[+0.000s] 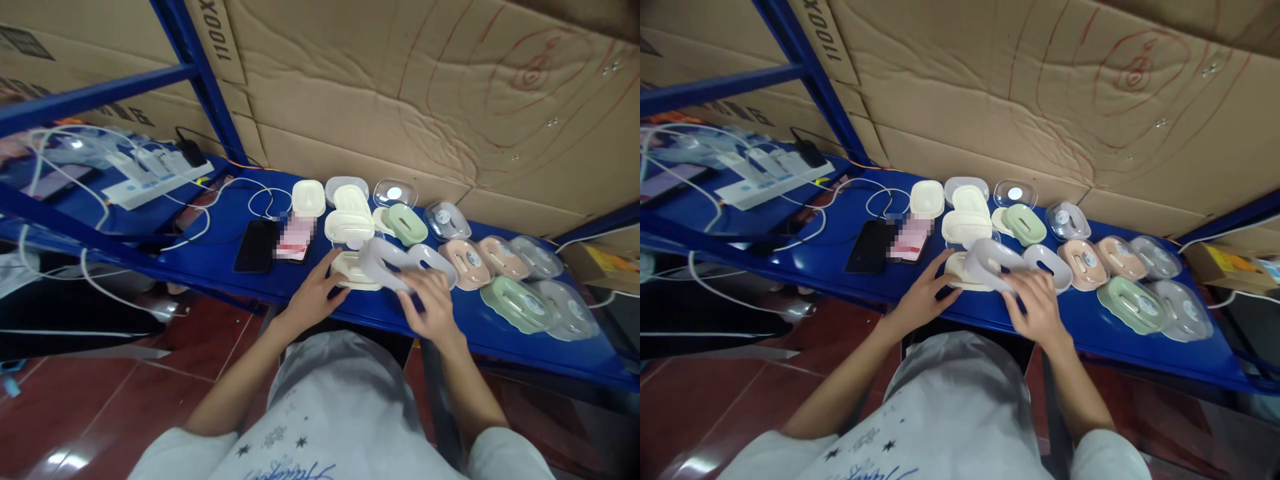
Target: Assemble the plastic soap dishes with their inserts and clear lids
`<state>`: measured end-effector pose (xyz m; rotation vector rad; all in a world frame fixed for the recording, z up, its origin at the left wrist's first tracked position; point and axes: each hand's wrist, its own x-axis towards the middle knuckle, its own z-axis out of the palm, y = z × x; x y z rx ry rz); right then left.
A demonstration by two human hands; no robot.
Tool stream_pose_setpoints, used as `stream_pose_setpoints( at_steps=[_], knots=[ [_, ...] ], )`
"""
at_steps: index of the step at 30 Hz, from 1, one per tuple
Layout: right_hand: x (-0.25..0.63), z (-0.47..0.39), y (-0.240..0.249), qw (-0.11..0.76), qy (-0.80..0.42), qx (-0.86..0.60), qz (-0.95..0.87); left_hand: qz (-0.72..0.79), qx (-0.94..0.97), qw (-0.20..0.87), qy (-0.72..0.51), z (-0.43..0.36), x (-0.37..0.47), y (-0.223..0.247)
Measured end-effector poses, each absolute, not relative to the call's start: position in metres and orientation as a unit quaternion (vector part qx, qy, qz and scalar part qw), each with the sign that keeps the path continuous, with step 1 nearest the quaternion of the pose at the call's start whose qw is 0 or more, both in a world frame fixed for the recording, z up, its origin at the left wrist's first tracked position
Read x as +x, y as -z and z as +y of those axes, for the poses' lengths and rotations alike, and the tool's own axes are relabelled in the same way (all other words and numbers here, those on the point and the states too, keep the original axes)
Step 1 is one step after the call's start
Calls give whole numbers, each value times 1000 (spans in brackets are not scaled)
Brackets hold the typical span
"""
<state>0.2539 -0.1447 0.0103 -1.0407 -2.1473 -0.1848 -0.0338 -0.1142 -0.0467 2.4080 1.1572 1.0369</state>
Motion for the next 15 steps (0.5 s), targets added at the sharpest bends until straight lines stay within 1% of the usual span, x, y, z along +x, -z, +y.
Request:
stream_pose_setpoints(
  at_steps=[2, 5, 8, 11, 15],
  knots=[
    [256, -170, 2, 356, 67, -423, -831, 407, 820, 139, -378, -115, -34, 46],
    [258, -186, 12, 304, 70, -439, -843, 423, 801, 148, -397, -114, -34, 48],
    [258, -176, 13, 272, 75, -440, -852, 414, 809, 171, -381, -113, -34, 51],
    [252, -158, 11, 263, 65, -436, -858, 395, 818, 181, -377, -113, -36, 50],
    [235, -144, 13, 256, 43, -425, -867, 387, 802, 203, -407, -113, -38, 47]
  ],
)
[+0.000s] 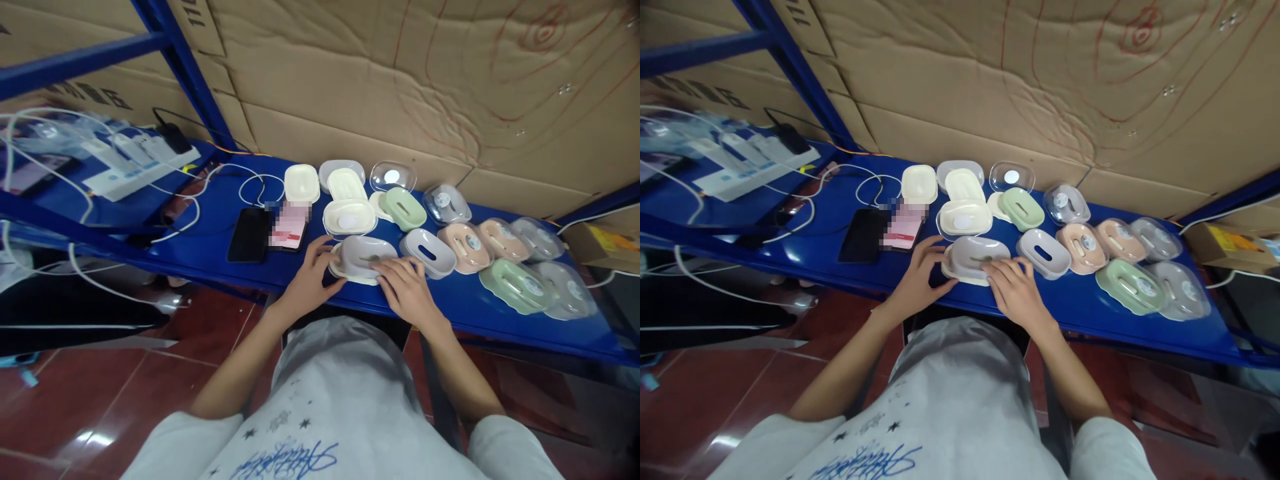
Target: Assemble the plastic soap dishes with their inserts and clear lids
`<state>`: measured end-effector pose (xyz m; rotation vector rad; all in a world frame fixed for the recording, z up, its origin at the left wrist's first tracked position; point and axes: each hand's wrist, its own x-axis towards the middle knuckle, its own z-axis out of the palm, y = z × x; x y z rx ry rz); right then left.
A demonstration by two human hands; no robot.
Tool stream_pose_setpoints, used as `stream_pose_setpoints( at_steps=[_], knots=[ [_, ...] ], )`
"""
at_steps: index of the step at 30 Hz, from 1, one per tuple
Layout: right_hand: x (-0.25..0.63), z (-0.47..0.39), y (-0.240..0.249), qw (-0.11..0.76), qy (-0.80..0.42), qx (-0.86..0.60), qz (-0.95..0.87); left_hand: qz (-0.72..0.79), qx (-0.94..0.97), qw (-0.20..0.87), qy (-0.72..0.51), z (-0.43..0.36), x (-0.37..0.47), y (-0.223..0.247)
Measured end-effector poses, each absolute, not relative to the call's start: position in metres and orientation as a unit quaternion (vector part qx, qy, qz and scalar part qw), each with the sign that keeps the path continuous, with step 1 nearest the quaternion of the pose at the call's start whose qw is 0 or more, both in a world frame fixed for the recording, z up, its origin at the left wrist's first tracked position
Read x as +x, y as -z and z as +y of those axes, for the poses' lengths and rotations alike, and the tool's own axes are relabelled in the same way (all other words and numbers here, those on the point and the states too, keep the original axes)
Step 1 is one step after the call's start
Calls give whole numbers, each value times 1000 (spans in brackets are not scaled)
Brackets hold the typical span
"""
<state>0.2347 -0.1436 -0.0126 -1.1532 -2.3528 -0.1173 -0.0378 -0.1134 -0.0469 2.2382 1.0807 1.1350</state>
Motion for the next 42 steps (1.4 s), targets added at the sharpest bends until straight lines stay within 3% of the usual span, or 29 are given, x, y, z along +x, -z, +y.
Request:
stream_pose_setpoints(
  at_steps=[7, 14, 20, 22, 27, 31, 33, 37, 42],
  knots=[
    [213, -149, 17, 214, 26, -420, -882, 369, 833, 163, -377, -113, -39, 48],
    [233, -109, 0, 238, -25, -392, -888, 349, 843, 151, -381, -114, -38, 45],
    [235, -41, -9, 152, 0, -412, -899, 357, 853, 129, -357, -117, -38, 37],
    [236, -37, -15, 197, -43, -406, -891, 360, 851, 134, -357, -118, -38, 36],
    [250, -67, -27, 450, -306, -439, -715, 387, 822, 200, -367, -118, -39, 39],
    [250, -89, -10, 471, -477, -483, -563, 406, 799, 228, -381, -118, -39, 43],
    [244, -93, 3, 462, -457, -509, -564, 395, 814, 232, -357, -117, -40, 44],
    [231, -103, 19, 437, -257, -536, -675, 371, 833, 237, -336, -115, -41, 45],
    [230, -122, 15, 267, -168, -434, -844, 368, 815, 264, -361, -115, -42, 45]
  ],
)
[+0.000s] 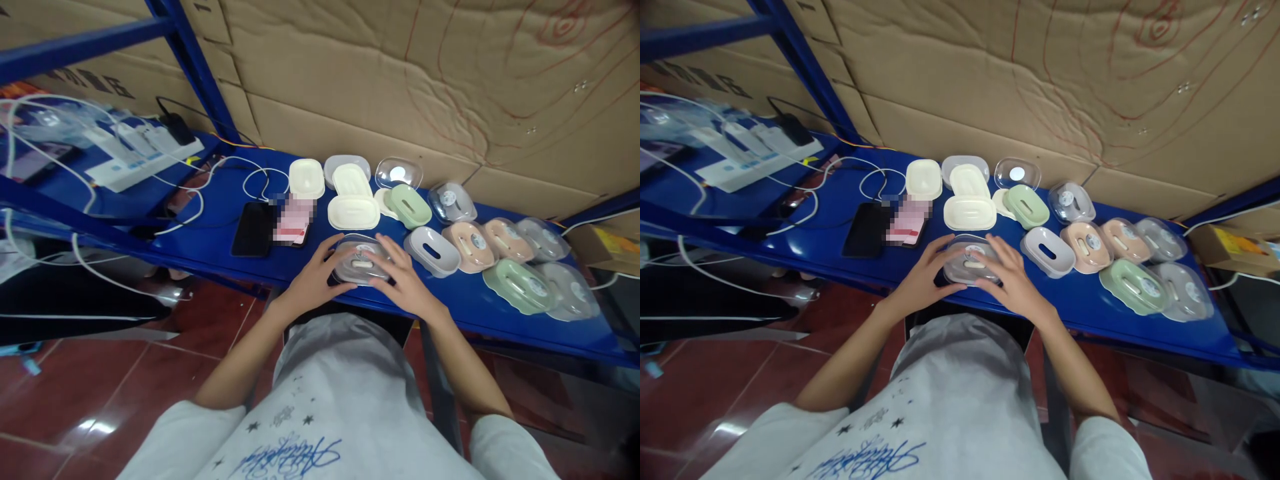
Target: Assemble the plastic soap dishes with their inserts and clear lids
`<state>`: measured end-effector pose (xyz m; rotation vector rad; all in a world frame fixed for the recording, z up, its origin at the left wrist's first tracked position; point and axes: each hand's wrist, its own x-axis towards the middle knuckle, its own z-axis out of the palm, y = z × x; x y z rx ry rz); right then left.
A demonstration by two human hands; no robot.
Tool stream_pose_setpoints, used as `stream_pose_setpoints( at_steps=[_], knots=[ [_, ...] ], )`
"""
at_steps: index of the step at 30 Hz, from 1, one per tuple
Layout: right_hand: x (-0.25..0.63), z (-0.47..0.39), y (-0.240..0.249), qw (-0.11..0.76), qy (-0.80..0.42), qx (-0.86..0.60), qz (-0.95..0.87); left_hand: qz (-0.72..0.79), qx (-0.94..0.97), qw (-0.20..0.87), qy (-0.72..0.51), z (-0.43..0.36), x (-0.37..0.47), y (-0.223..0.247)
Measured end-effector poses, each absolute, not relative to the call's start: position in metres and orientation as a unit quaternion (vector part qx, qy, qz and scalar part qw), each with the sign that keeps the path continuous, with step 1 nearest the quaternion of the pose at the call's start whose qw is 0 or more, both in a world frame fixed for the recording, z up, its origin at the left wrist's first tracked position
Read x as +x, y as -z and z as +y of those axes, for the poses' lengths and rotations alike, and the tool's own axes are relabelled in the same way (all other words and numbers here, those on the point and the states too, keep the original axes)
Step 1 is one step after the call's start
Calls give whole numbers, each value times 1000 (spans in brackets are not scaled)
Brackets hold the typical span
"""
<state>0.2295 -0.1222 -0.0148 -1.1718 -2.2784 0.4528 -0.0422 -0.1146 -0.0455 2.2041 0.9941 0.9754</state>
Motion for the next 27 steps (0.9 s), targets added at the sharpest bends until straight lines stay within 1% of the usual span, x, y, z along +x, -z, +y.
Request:
stream_pose_setpoints(
  at_steps=[3, 8, 21, 23, 27],
  knots=[
    [234, -124, 11, 224, -164, -385, -880, 365, 809, 269, -374, -113, -43, 44],
    [241, -117, 8, 214, -168, -318, -908, 362, 805, 299, -362, -111, -45, 42],
    [239, -125, 17, 184, -20, -320, -929, 354, 807, 326, -341, -109, -50, 40],
    [241, -129, 19, 192, -18, -322, -927, 347, 812, 324, -340, -109, -50, 40],
    [243, -133, 23, 218, -66, -330, -916, 336, 821, 318, -336, -110, -48, 40]
  ],
)
